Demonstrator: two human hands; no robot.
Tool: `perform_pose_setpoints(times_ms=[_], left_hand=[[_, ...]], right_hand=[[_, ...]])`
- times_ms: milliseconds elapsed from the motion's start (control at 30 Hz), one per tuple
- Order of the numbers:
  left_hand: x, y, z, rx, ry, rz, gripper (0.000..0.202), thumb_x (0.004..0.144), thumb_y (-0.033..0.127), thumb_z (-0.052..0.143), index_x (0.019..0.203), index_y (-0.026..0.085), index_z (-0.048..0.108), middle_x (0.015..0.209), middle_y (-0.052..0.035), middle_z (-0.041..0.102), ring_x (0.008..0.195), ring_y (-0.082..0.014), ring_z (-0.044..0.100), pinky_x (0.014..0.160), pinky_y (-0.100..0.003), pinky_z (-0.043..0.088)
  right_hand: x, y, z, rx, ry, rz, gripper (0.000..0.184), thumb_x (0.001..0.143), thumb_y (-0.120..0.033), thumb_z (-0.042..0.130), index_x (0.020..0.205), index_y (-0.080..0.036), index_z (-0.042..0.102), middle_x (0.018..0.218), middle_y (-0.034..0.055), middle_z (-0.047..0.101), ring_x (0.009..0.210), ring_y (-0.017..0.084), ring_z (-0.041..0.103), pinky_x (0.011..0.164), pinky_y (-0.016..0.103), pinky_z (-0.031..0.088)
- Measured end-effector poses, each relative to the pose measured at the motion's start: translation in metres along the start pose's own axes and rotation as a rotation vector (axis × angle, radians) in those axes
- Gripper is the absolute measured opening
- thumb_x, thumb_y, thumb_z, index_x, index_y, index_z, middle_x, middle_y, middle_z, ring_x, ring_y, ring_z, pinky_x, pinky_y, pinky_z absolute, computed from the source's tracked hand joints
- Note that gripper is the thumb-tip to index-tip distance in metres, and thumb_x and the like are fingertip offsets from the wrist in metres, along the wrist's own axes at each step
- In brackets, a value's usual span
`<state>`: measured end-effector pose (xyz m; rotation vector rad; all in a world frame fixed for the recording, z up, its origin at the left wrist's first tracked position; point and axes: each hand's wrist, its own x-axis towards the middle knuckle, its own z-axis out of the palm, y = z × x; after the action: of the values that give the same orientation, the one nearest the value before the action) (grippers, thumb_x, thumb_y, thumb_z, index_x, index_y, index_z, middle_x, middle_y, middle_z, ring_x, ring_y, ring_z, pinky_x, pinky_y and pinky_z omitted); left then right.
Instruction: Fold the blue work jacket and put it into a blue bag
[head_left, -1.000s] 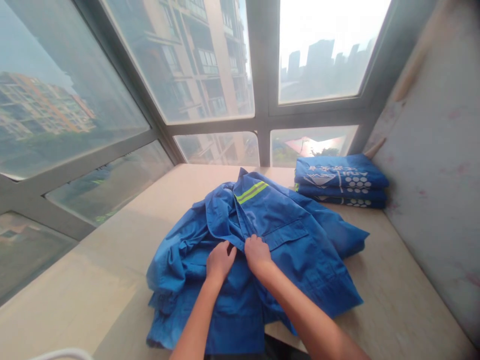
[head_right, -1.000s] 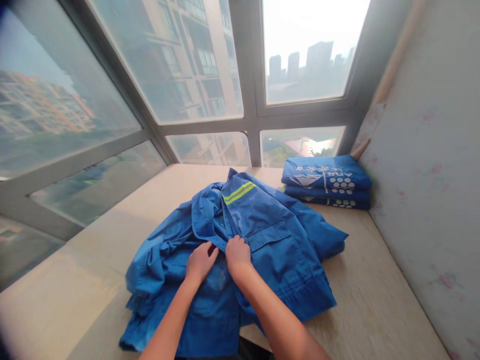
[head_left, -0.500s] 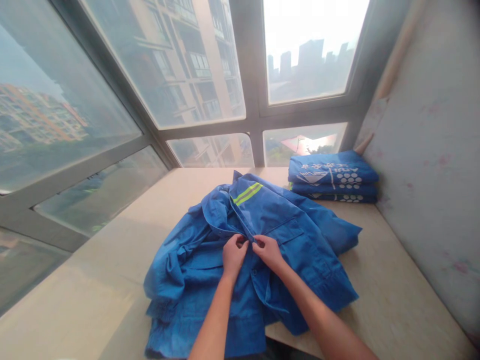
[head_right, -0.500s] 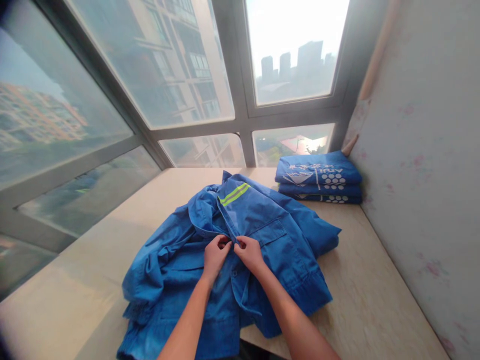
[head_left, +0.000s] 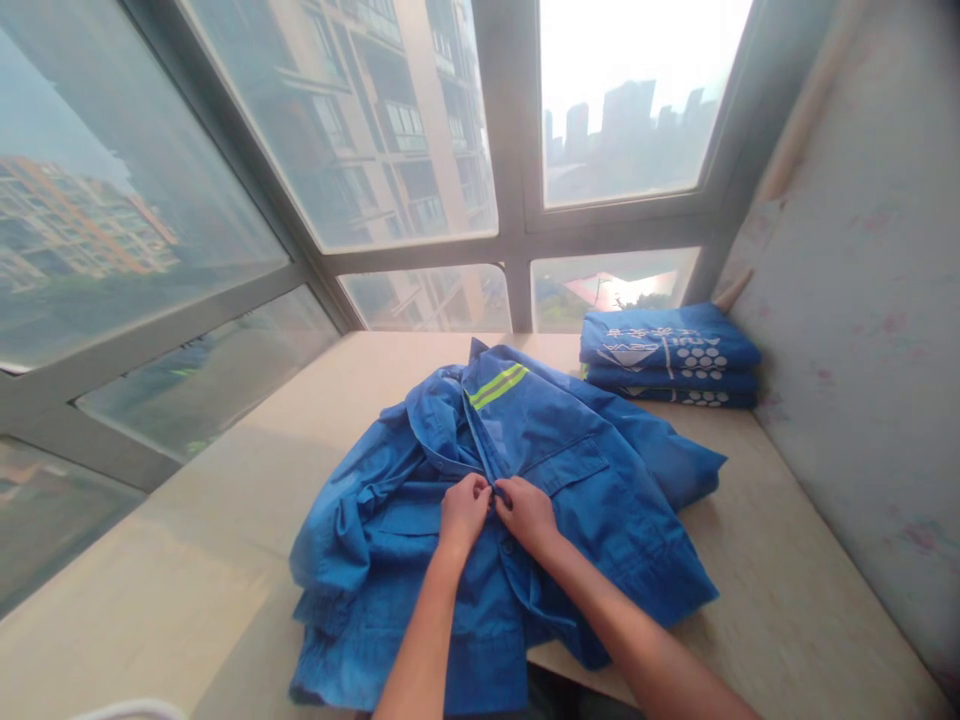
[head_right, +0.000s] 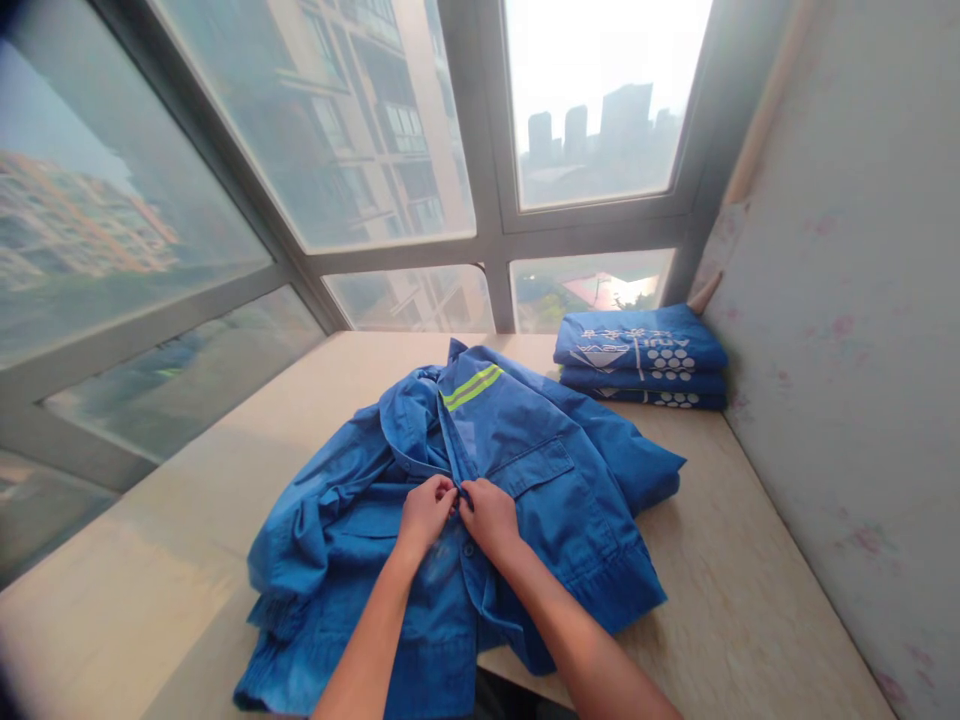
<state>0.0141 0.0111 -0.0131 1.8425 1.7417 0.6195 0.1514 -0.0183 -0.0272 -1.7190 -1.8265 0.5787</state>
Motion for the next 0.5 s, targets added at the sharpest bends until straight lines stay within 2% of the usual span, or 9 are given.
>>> perform_pose_setpoints(times_ms=[100,200,400,500], left_hand=[[-0.006,-0.004,0.0,-0.051,0.021,0.04,0.01,0.084,0.018,0.057,0.08,0.019,0.066,0.076,-0.0006,0.07,0.073,-0.0135,0.065,0.07,-0.023,0.044],[-0.008,-0.009,0.005,-0.123,0.047,0.052,0.012,0.085,0.02,0.054,0.082,0.019,0.066,0.079,-0.0013,0.071,0.076,-0.0141,0.067,0.072,-0.023,0.047],[-0.008,-0.015,0.018,-0.175,0.139,0.001,0.015,0.085,0.023,0.052,0.086,0.018,0.066,0.077,-0.0034,0.072,0.071,-0.016,0.068,0.069,-0.025,0.049],[-0.012,-0.015,0.021,-0.184,0.16,0.021,0.016,0.085,0.024,0.053,0.09,0.019,0.068,0.083,-0.004,0.073,0.076,-0.0171,0.068,0.073,-0.027,0.049]], right_hand=[[0.009,-0.004,-0.001,0.067,-0.066,0.05,0.027,0.087,-0.025,0.055,0.107,-0.023,0.072,0.084,0.0021,0.072,0.08,0.016,0.065,0.069,0.022,0.041],[0.009,-0.006,0.0,0.064,-0.111,0.034,0.029,0.087,-0.026,0.055,0.109,-0.022,0.072,0.081,0.002,0.071,0.077,0.017,0.065,0.068,0.022,0.041],[-0.01,-0.003,0.006,-0.044,-0.074,-0.064,0.035,0.089,-0.022,0.05,0.121,-0.021,0.065,0.102,0.0065,0.071,0.093,0.018,0.065,0.079,0.023,0.044],[-0.013,-0.001,0.007,-0.038,-0.089,-0.066,0.036,0.09,-0.024,0.052,0.124,-0.02,0.063,0.102,0.0065,0.072,0.092,0.019,0.066,0.08,0.023,0.044]])
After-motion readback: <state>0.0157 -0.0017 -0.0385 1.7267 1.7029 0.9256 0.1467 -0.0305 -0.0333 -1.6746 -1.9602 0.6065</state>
